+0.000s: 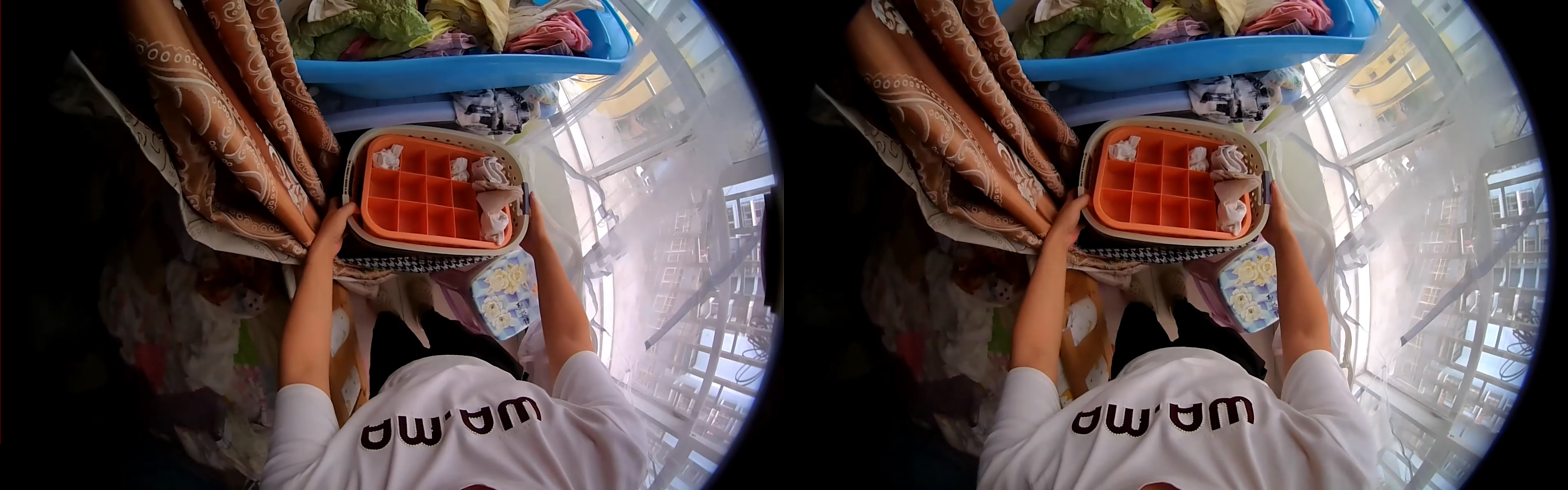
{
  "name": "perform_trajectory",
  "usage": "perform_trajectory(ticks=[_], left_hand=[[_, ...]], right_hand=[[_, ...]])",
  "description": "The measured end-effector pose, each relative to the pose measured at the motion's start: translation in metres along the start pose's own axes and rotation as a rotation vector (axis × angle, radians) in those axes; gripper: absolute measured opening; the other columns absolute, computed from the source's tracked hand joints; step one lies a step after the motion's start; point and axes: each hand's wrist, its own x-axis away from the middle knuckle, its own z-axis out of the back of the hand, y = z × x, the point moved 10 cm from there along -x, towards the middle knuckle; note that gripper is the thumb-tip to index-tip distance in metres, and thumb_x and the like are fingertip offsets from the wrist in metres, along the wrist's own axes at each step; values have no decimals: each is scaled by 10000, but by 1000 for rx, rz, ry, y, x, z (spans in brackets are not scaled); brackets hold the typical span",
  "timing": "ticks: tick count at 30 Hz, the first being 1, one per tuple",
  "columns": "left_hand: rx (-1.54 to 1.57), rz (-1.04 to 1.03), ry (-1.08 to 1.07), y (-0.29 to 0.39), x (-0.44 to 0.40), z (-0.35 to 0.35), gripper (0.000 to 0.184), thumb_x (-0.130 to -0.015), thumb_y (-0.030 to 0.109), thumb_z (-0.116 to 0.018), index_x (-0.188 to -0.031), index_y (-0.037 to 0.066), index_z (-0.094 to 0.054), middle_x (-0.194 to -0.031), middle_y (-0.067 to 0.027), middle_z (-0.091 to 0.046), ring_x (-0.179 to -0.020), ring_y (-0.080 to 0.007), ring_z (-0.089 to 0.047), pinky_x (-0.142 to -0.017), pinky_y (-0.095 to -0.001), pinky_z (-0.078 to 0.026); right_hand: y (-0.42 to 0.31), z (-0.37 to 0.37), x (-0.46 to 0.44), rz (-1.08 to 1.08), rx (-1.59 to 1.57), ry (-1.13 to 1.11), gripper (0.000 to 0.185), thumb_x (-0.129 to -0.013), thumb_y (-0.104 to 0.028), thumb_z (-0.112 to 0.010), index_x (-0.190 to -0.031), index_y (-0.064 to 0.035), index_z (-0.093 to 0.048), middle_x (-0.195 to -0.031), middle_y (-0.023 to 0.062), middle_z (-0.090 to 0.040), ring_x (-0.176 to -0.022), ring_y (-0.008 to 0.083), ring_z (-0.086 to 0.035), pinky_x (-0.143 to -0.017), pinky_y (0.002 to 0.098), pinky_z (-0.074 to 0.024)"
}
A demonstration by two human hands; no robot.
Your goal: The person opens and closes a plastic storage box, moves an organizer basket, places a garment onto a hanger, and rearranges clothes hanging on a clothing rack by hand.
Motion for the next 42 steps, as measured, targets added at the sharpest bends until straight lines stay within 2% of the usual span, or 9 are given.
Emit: perform_trajectory(ticks=[3, 5, 9, 16, 21, 32, 37, 39, 42], left_hand=[[356, 71, -199, -4, -12, -10, 612, -889, 417, -502, -1347, 42, -350, -1315, -99, -444, -1227, -235, -379, -1033, -368, -258], [412, 56, -71, -14, -29, 1, 489, -943, 389, -423, -1292, 46, -437, -1267, -102, -505, -1178, -228, -445, -978, -368, -345], [417, -1, -93, -43, -70, 3, 435, -950, 294, -417, -1302, 38, -418, -1234, -93, -524, -1103, -210, -510, -920, -313, -412], [228, 16, -140, -61, -85, 6, 414, -967, 258, -371, -1295, 10, -412, -1249, -106, -512, -1110, -203, -506, -918, -311, -424], [329, -76, -263, -73, -108, 6, 393, -956, 227, -377, -1283, 16, -432, -1205, -112, -530, -1070, -215, -517, -917, -314, -409], [533, -199, -358, -16, -58, -26, 417, -970, 232, -344, -1326, 16, -375, -1300, -114, -463, -1148, -222, -480, -946, -325, -405], [688, -129, -302, -35, -34, -9, 434, -973, 250, -362, -1343, 23, -357, -1335, -97, -439, -1186, -231, -454, -970, -333, -388], [675, -149, -255, -37, -26, -6, 430, -972, 248, -372, -1337, 22, -366, -1320, -104, -455, -1173, -230, -466, -965, -338, -391], [605, -80, -195, -50, -23, -3, 410, -968, 215, -368, -1329, 20, -379, -1285, -94, -477, -1145, -223, -478, -955, -334, -391]], right_hand=[[0, 17, -21, -1, -7, -16, 551, -923, -469, -413, -1268, -42, -463, -1221, 119, -542, -1086, 251, -541, -954, 363, -421], [-21, 31, -23, 221, 524, 130, 538, -892, -493, -454, -1247, -90, -498, -1198, 111, -564, -1064, 248, -554, -920, 388, -443], [6, 22, -32, -87, 41, 66, 432, -923, -365, -470, -1203, -39, -508, -1134, 115, -580, -987, 225, -577, -853, 351, -475], [7, 88, -67, 30, 158, 221, 346, -927, -316, -471, -1111, -39, -568, -1012, 84, -623, -836, 202, -605, -739, 342, -491], [3, 12, -38, -15, 85, 43, 397, -927, -372, -466, -1164, -66, -554, -1111, 86, -607, -996, 206, -579, -883, 344, -464], [-7, -5, -23, 50, 42, 93, 439, -903, -415, -491, -1164, -68, -556, -1103, 79, -607, -976, 210, -577, -847, 343, -473], [-10, -14, -14, 120, 400, -212, 302, -823, -71, -626, -1116, -19, -571, -1042, 45, -610, -890, 110, -562, -769, 285, -488], [-27, -32, 6, 275, 590, -229, 281, -840, -79, -604, -1113, -20, -576, -1047, 58, -612, -879, 125, -579, -752, 297, -499], [-14, -21, 13, 83, 219, -187, 291, -882, -191, -566, -1113, -15, -572, -1053, 68, -615, -910, 154, -594, -802, 311, -488]])
